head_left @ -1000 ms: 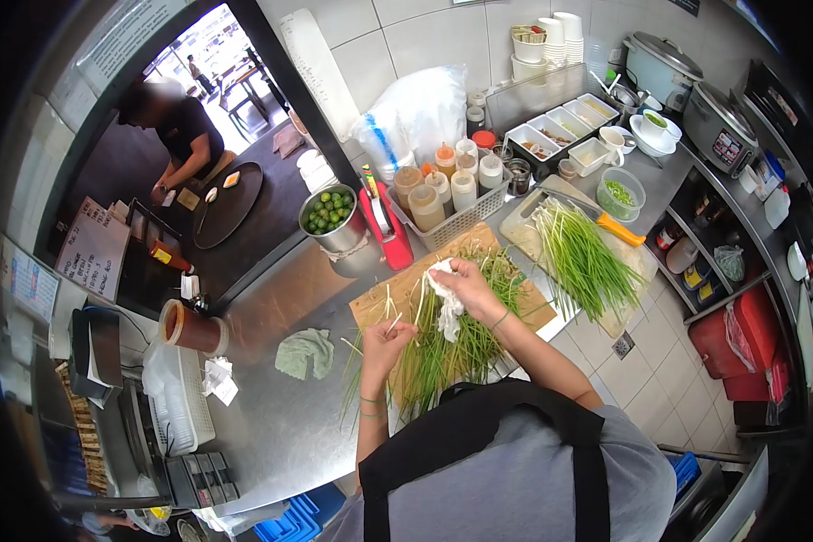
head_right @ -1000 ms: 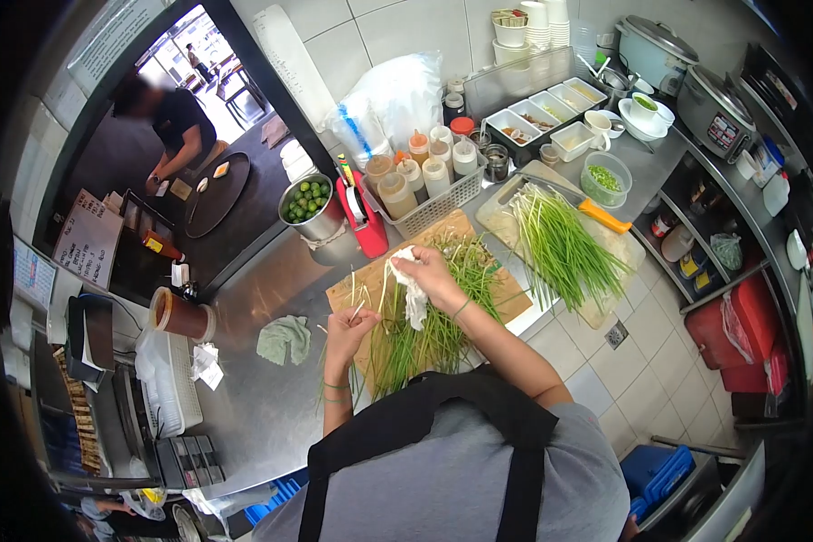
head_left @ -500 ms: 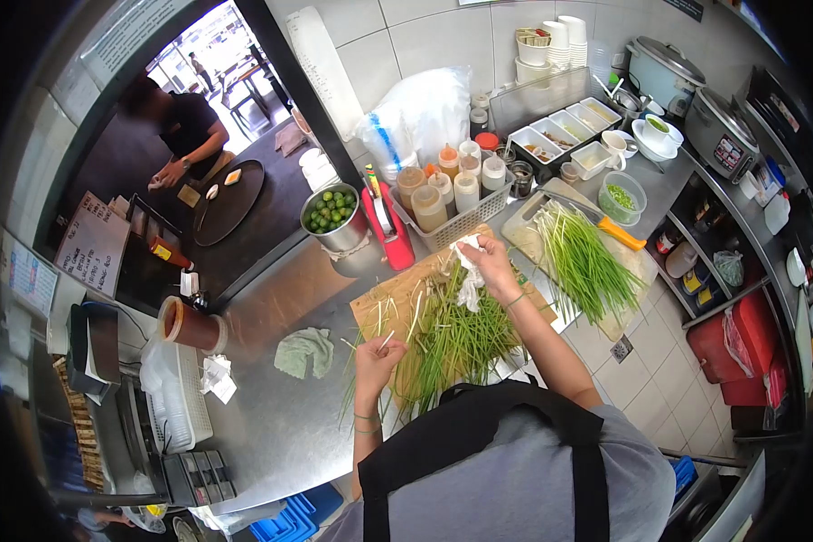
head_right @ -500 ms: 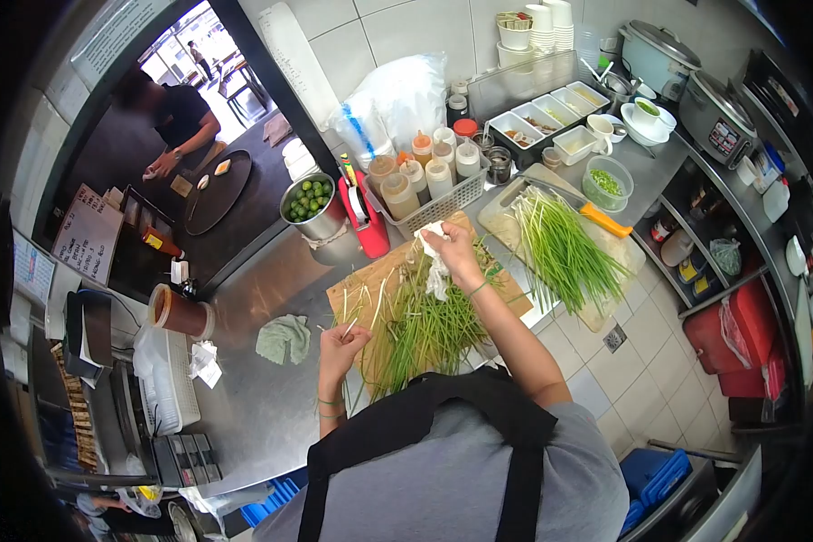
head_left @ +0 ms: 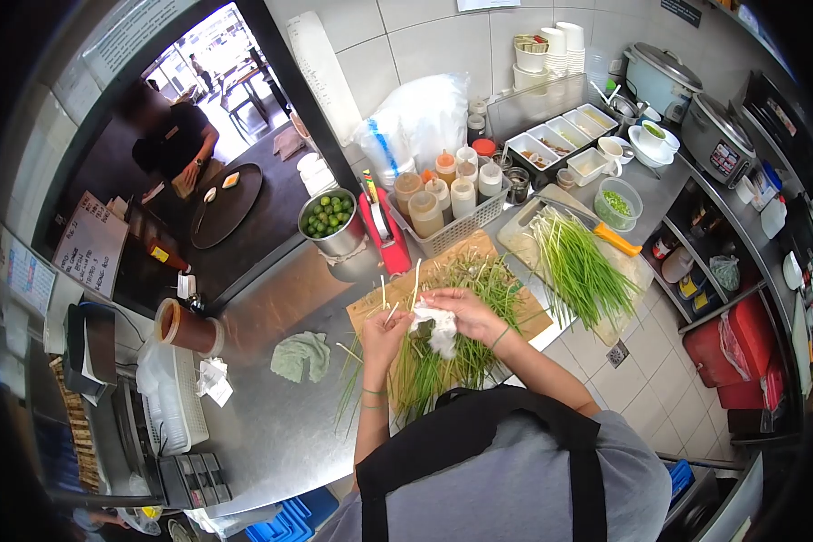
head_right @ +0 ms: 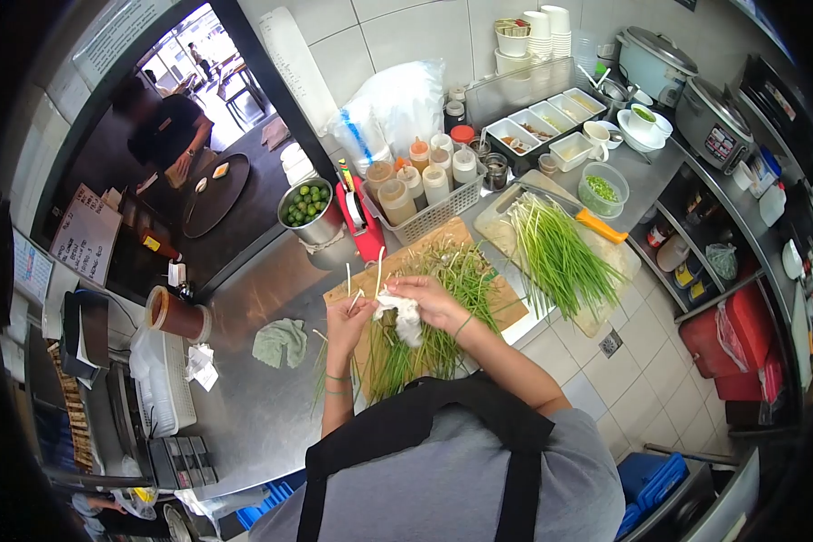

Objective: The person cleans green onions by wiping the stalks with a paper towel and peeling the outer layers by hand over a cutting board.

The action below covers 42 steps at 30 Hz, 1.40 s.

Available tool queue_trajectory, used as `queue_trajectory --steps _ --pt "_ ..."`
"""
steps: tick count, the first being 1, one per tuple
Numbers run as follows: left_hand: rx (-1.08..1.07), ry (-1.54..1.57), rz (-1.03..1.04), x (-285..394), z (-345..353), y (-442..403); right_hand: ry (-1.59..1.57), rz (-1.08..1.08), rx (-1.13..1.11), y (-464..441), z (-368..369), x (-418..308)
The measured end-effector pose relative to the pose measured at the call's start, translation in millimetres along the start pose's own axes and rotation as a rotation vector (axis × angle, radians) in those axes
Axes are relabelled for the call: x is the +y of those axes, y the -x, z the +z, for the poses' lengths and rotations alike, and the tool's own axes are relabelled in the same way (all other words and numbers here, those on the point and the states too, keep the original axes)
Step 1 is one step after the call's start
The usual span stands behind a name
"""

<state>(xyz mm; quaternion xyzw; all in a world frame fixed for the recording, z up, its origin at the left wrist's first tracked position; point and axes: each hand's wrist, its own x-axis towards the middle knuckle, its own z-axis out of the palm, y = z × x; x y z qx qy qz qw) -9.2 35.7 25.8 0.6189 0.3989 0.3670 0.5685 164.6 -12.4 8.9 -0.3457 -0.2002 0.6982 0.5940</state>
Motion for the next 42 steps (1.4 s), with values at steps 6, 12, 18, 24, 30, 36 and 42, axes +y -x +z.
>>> queue_trajectory --steps 6,12,18,24,30,36,42 --pt "-0.035 -0.053 -0.045 -7.5 6.6 -3.3 -0.284 -0.026 0.030 0.8 -2.4 12.8" --pt "-0.004 -0.014 0.046 -25.9 15.2 -3.5 0.103 -0.040 -0.017 6.5 2.1 19.6" --pt "-0.052 -0.370 0.035 -20.2 8.5 5.4 0.126 -0.027 0.079 2.2 -3.4 13.1" --pt "-0.026 -0.249 0.038 -23.1 4.7 16.0 0.091 -0.041 0.144 -1.7 -10.0 -11.7" --pt "-0.042 -0.282 -0.033 -19.3 -8.6 24.5 -0.037 -0.159 0.183 -10.4 -36.5 -30.2" --pt "0.013 -0.139 -0.053 -28.7 -8.5 15.2 0.123 -0.029 0.092 6.9 -18.8 -8.2" --pt "-0.015 -0.156 -0.016 -19.5 6.8 18.5 0.154 -0.003 0.020 3.8 -5.2 13.1"
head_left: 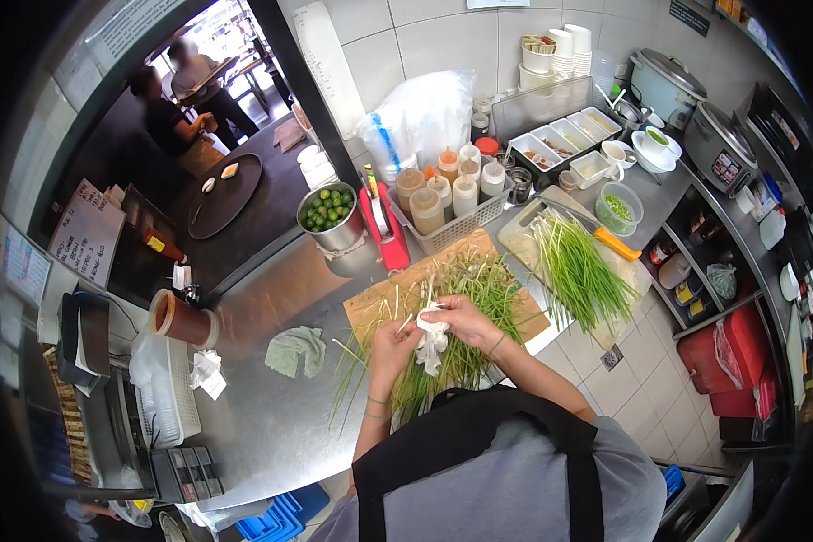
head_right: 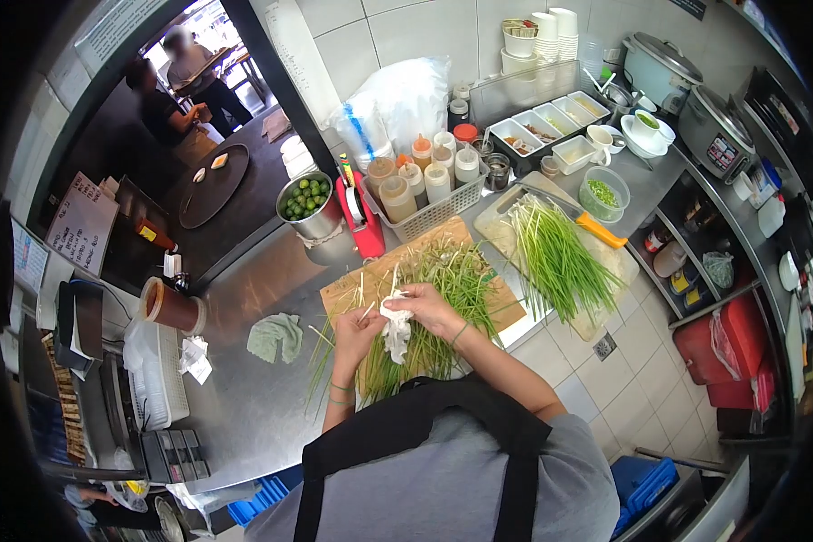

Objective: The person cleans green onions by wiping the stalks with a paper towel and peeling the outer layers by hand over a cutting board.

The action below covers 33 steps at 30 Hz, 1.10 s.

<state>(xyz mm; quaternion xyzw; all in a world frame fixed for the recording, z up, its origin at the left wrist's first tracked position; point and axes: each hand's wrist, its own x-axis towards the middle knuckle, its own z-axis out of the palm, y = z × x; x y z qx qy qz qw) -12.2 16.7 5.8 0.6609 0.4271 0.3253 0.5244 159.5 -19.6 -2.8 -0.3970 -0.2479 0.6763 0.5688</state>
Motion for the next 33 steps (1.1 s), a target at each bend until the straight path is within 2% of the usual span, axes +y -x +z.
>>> queue_trajectory --steps 7,10,13,16,19,21,22,25,29,33 --pt "-0.044 -0.123 -0.063 10.3 -7.4 6.4 -0.041 -0.023 0.102 -4.2 -12.2 -26.5" --pt "0.017 -0.102 0.073 14.8 0.4 2.1 0.031 -0.007 0.083 -1.0 -7.1 -26.9" --pt "-0.023 0.002 0.058 7.7 6.8 -4.7 0.028 0.010 0.047 3.1 1.7 -25.0" --pt "-0.056 -0.141 0.002 11.6 1.1 -3.5 0.000 -0.051 0.088 -1.7 -4.4 -29.2" --pt "-0.024 -0.044 0.096 -2.0 -3.2 -1.9 -0.127 -0.135 0.167 -8.0 -19.3 -45.9" --pt "-0.045 0.098 -0.052 14.2 -14.1 0.2 -0.146 -0.164 0.140 -10.6 -29.0 -53.8" --pt "-0.054 0.168 -0.127 23.6 -18.0 0.0 -0.057 -0.139 0.107 -8.4 -24.1 -53.1" --pt "-0.004 0.410 -0.180 31.8 -16.3 -8.6 0.216 -0.069 -0.007 0.0 -1.3 -43.0" --pt "0.003 0.553 -0.119 35.5 -1.8 -15.7 0.198 -0.109 -0.141 -4.7 23.6 -16.0" --pt "0.090 0.570 -0.051 36.4 -1.6 -16.9 0.290 -0.097 -0.092 -5.9 29.8 -15.9"
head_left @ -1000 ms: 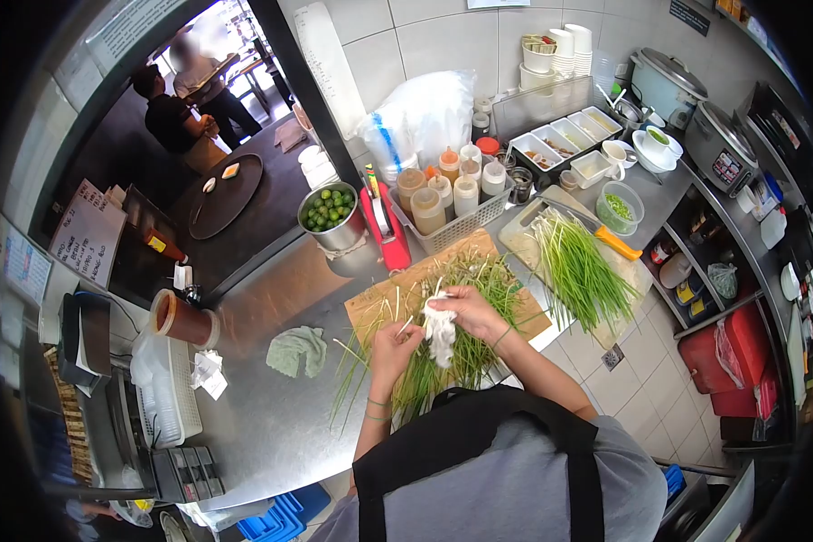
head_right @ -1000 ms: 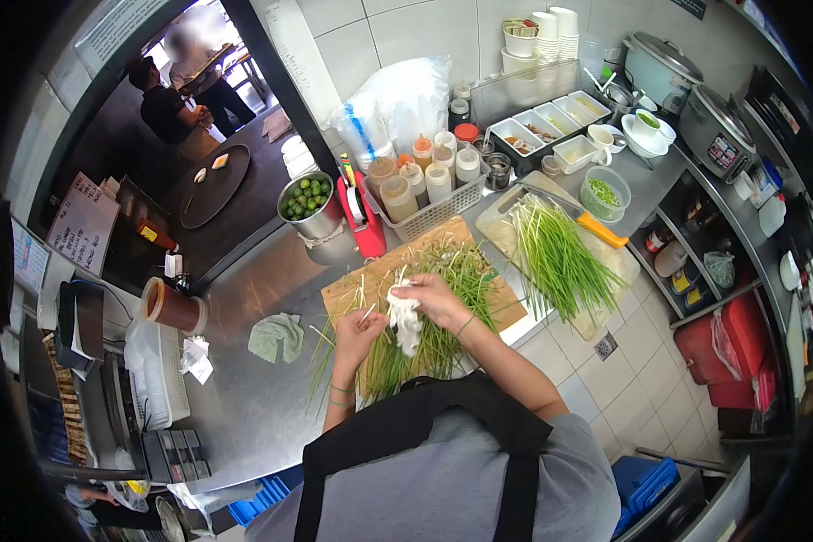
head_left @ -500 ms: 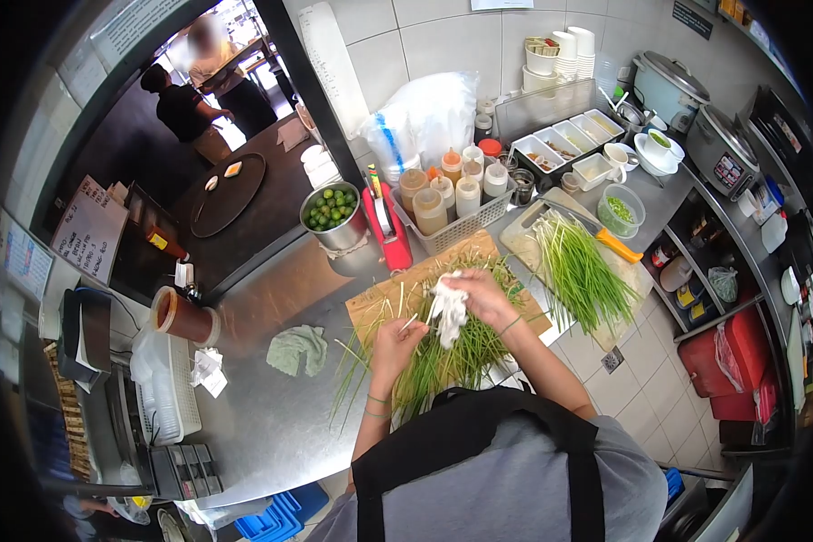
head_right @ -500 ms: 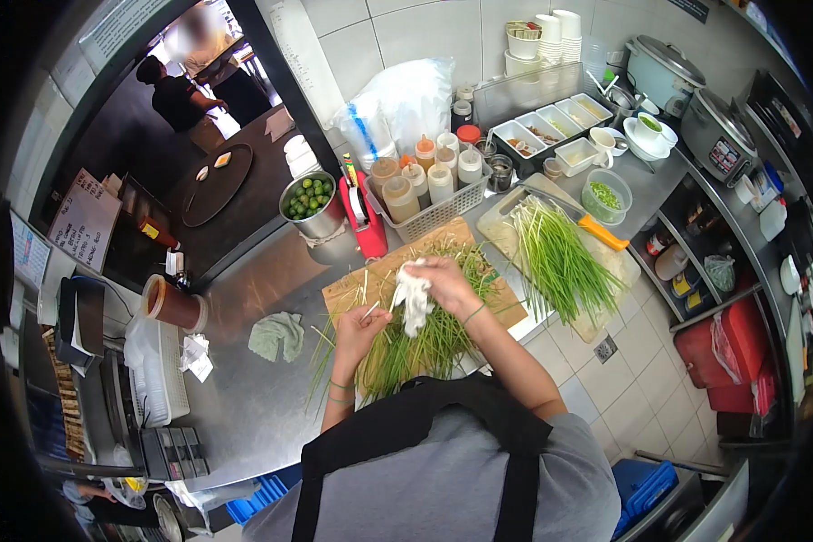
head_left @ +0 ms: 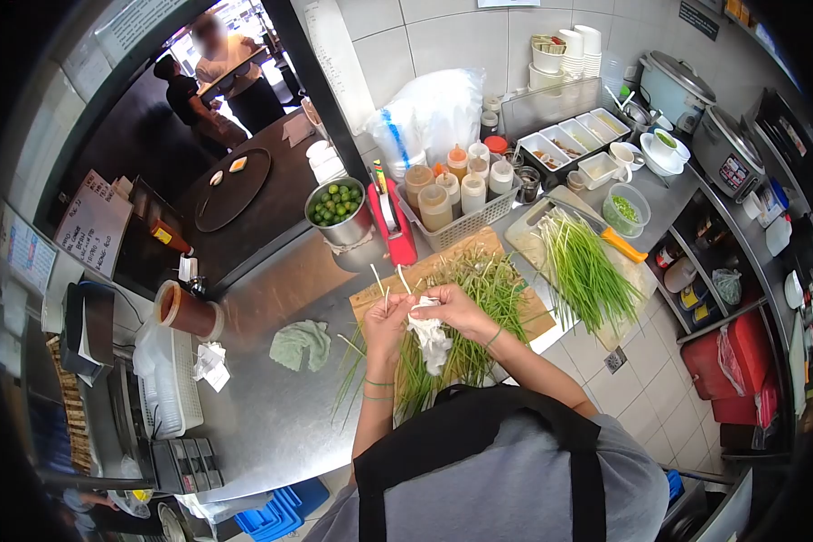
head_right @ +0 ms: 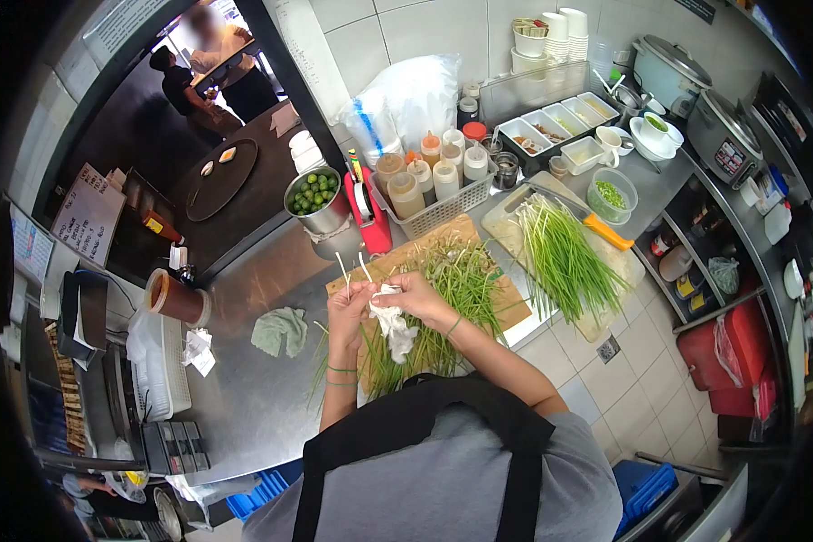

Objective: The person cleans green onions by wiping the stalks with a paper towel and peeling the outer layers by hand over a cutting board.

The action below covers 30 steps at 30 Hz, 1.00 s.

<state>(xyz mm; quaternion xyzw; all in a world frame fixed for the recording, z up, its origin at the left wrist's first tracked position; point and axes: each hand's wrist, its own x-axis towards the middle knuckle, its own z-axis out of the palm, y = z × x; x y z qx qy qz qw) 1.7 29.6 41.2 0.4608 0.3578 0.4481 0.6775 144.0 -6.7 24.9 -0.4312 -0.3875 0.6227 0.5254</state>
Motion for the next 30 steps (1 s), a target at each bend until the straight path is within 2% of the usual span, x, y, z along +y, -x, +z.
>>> queue_trajectory --steps 5,12,20,23,24,26,29,30 --pt "0.185 -0.006 0.128 8.9 -9.8 -7.3 0.145 0.034 -0.033 13.7 4.6 -11.2" --pt "0.348 0.101 0.282 32.2 -22.6 -9.9 0.302 -0.066 -0.042 25.1 -4.6 -2.9" --pt "0.504 0.162 0.384 48.2 -36.2 -5.7 0.297 -0.097 -0.023 37.5 -9.0 -6.6" --pt "0.488 0.206 0.435 41.1 -40.7 -1.2 0.172 -0.175 0.103 41.1 -1.4 -13.0" --pt "0.512 0.241 0.473 41.9 -44.0 1.1 0.200 -0.291 0.165 37.8 -0.1 -10.4" --pt "0.561 0.307 0.547 48.8 -55.9 7.3 0.148 -0.258 0.251 43.2 -5.2 -14.9" --pt "0.548 0.281 0.486 62.1 -79.0 19.4 0.214 -0.262 0.274 43.9 -31.3 -7.4" --pt "0.539 0.246 0.412 66.9 -80.0 24.5 0.333 -0.276 0.271 45.4 -35.1 -11.1"
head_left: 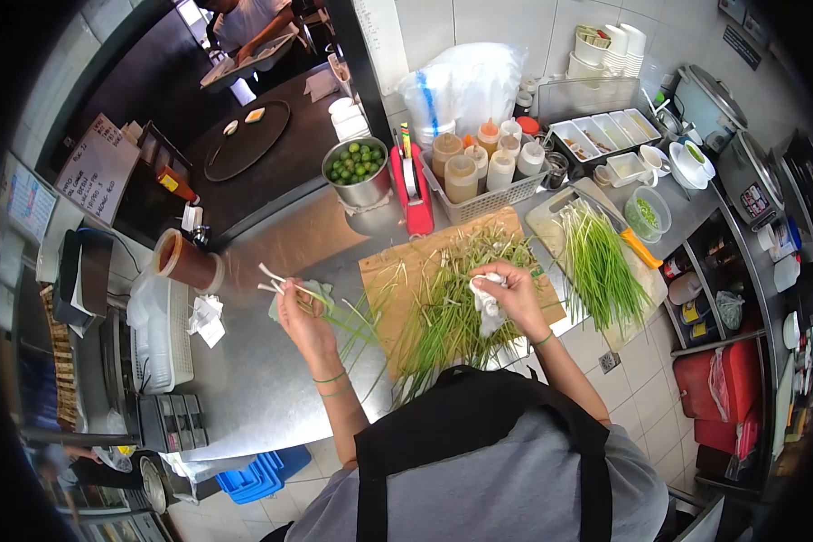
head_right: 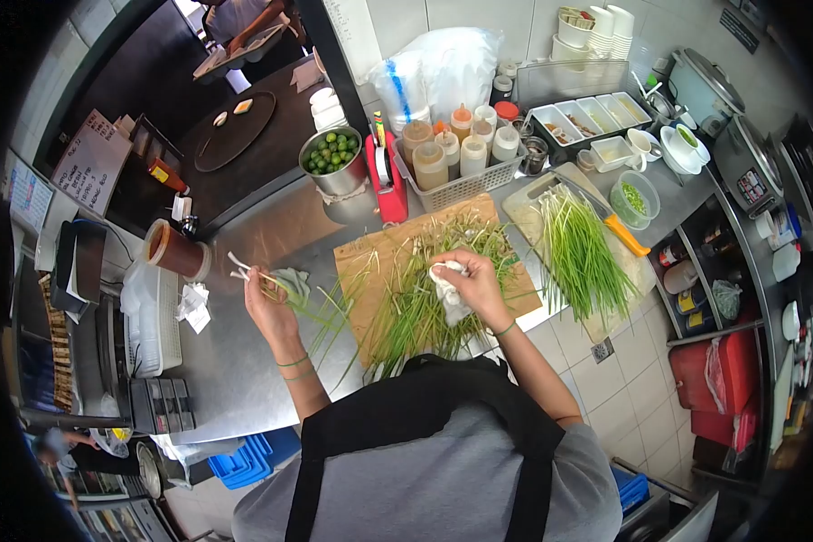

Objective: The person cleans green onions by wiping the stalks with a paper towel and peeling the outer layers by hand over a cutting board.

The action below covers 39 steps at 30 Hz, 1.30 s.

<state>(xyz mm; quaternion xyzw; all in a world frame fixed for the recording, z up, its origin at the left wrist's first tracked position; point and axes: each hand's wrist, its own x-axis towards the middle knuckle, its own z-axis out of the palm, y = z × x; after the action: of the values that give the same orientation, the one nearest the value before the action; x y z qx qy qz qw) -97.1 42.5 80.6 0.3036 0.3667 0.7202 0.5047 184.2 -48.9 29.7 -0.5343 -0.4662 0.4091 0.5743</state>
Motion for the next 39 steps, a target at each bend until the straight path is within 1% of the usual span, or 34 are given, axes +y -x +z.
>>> queue_trajectory --steps 1,4,7,8,11,12,15,16,19,20,23,26,29,32,35,36,38,39 --pt "-0.025 -0.010 -0.072 -1.7 -6.2 0.3 0.113 -0.033 -0.017 -1.0 -3.1 -3.5" --pt "-0.092 -0.055 -0.281 -23.4 -35.4 -2.8 0.207 -0.071 -0.087 -5.0 -3.1 -14.8" --pt "-0.240 -0.114 -0.399 -39.8 -54.0 2.7 0.469 -0.223 -0.119 -6.8 -2.2 -26.1" --pt "-0.180 -0.185 -0.408 -46.8 -54.7 6.6 0.518 -0.250 -0.131 -5.6 -2.3 -28.1" --pt "-0.130 -0.333 -0.350 -60.2 -55.8 14.2 0.641 -0.361 -0.042 -5.6 0.4 -28.3" --pt "-0.175 -0.327 -0.340 -62.5 -56.4 15.3 0.639 -0.332 -0.030 -5.8 0.1 -32.0" --pt "-0.220 -0.426 -0.412 -71.4 -53.2 21.2 0.645 -0.270 0.020 -7.6 -2.1 -38.5" --pt "-0.236 -0.348 -0.473 -75.6 -54.7 22.0 0.654 -0.266 0.051 -8.4 -4.2 -33.9" --pt "-0.364 -0.674 -0.441 -101.8 -57.0 20.1 0.634 -0.277 0.123 -10.4 -5.6 -30.9" --pt "-0.404 -0.736 -0.089 -132.9 -68.0 18.0 0.619 -0.284 0.144 -10.8 -5.6 -30.8" --pt "-0.542 -1.183 -0.083 -148.1 -63.6 23.6 0.624 -0.298 0.166 -9.8 -3.7 -32.6" --pt "-0.550 -1.340 -0.111 -145.5 -49.0 32.4 0.599 -0.313 0.174 -8.9 -1.4 -33.6" --pt "-0.535 -1.285 -0.096 -157.8 -60.9 23.8 0.562 -0.340 0.152 -9.0 -0.6 -33.1" --pt "-0.551 -1.305 -0.107 -145.1 -51.9 23.7 0.564 -0.299 0.116 -8.0 4.2 -35.8" --pt "-0.613 -1.369 -0.075 -154.1 -53.2 26.5 0.545 -0.302 0.070 -8.6 10.7 -33.3" --pt "-0.579 -1.363 -0.058 -153.4 -54.1 25.1 0.539 -0.254 0.057 -7.7 12.8 -35.2" --pt "-0.520 -1.348 -0.026 -152.2 -54.9 20.0 0.537 -0.271 0.040 -8.0 14.0 -35.7" --pt "-0.532 -1.299 -0.010 -144.5 -50.2 16.8 0.536 -0.277 0.031 -8.3 13.7 -34.9"
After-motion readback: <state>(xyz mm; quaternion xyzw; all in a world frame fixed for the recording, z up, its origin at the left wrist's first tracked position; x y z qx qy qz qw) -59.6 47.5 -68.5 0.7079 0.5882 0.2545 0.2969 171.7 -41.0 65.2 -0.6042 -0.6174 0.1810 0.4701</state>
